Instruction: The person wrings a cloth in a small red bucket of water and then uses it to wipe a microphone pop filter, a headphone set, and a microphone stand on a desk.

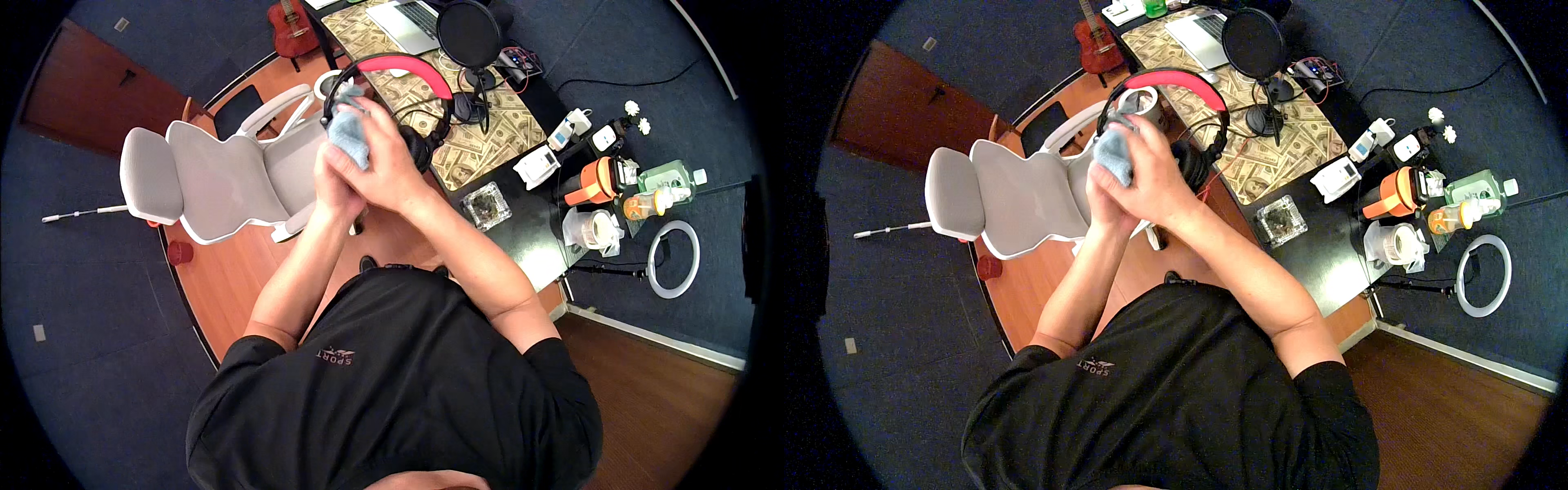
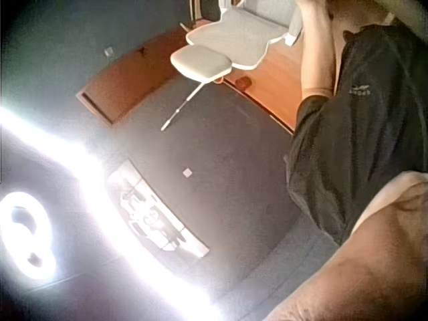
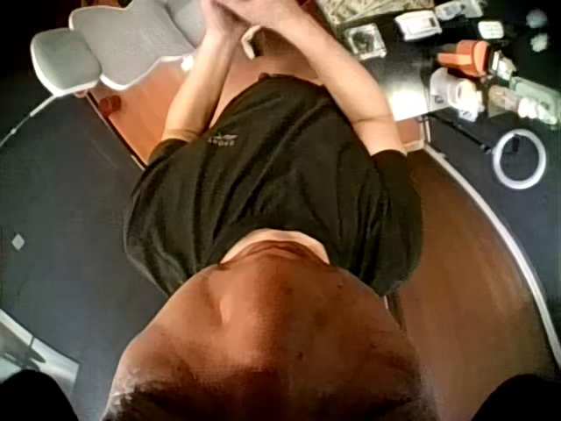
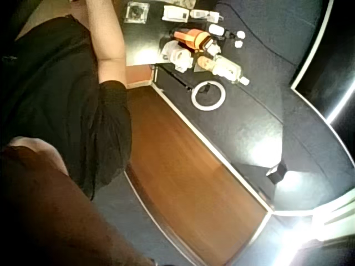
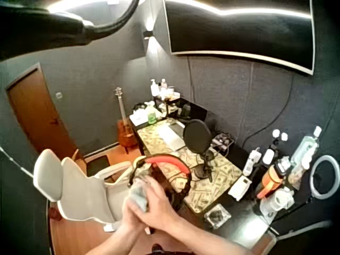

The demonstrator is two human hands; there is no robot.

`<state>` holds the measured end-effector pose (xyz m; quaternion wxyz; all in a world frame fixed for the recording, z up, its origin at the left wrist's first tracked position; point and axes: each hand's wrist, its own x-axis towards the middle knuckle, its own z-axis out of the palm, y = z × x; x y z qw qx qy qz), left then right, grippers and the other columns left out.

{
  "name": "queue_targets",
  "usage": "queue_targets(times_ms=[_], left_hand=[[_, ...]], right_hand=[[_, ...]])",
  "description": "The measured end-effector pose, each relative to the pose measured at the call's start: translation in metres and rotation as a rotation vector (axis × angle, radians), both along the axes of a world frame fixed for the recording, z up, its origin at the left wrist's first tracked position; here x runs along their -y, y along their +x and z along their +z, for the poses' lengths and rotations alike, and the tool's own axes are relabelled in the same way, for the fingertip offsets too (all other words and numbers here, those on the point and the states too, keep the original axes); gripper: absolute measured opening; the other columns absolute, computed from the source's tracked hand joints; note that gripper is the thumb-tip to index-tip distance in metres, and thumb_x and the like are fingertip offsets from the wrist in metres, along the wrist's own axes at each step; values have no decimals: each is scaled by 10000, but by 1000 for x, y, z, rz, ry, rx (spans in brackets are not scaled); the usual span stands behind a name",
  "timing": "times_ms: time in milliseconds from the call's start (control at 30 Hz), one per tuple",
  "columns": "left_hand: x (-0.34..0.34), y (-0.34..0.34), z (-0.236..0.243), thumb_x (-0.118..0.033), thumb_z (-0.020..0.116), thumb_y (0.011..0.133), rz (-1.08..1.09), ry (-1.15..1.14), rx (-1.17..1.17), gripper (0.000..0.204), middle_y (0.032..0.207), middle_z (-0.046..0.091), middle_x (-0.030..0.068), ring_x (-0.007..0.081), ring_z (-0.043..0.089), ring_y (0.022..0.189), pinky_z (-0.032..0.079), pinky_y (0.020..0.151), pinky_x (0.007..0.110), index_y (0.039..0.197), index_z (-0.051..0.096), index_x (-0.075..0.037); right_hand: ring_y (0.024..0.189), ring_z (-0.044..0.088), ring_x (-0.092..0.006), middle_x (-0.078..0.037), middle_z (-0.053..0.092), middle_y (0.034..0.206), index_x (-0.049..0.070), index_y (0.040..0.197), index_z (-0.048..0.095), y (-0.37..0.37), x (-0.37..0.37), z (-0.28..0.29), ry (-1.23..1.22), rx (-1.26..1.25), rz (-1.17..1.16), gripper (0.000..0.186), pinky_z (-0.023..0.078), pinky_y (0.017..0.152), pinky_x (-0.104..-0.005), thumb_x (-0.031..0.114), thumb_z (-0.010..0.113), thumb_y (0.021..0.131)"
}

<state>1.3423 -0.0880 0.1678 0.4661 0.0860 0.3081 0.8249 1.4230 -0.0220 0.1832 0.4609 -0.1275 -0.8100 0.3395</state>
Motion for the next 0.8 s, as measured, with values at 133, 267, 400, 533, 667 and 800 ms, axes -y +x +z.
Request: queue_targets(times_ms=[133, 267, 400, 533, 667, 800], left_hand=[[3, -25, -5, -415, 464, 967, 1, -22, -16, 428, 1055, 694, 96, 243, 666, 974, 534, 889, 375, 1119, 638, -54], [6, -44, 0, -399, 503, 938, -44, 11, 15, 427, 1047, 717, 137, 279, 693, 963, 555, 889, 402, 1085, 657, -28], [6, -24, 15, -378, 428, 992, -53, -11, -69, 442, 1119, 684, 96, 230, 659, 1048, 522, 935, 383, 1248, 601, -63], [8, -13, 7, -348, 393, 1021, 9, 34, -143, 392, 1130, 640, 60, 171, 625, 1045, 519, 904, 341, 1250, 557, -75], [5, -18, 3, -271, 465, 973, 83, 51, -272, 357, 1113, 636, 63, 165, 619, 1034, 507, 908, 333, 1229, 566, -45], [5, -13, 4, -275, 511, 932, 137, 51, -412, 380, 1152, 635, 70, 194, 627, 1072, 494, 962, 356, 1232, 552, -45]], right_hand=[[1355, 430, -469, -333, 404, 1451, -8, 1467, 409, 7, 29, -7, -15, 74, 63, 606, 356, 1136, -459, 189, 631, 938], [1313, 475, -480, -340, 435, 1427, -76, 1406, 453, 23, 43, -16, 19, 33, 119, 635, 390, 1119, -473, 34, 647, 811], [1312, 492, -459, -301, 472, 1421, -72, 1372, 495, 15, 31, 5, 11, -123, 64, 573, 400, 1110, -472, 35, 647, 830], [1240, 524, -411, -263, 535, 1318, -30, 1279, 573, -7, 12, 20, 72, -156, 65, 429, 404, 1072, -457, 107, 634, 877], [1087, 616, -414, -260, 601, 1171, -44, 1157, 613, -11, 2, 19, 57, -138, -50, 365, 499, 946, -438, 136, 673, 846], [937, 666, -393, -198, 680, 998, -4, 976, 687, -15, -12, 21, -169, -103, -16, 238, 537, 844, -434, 183, 670, 831]])
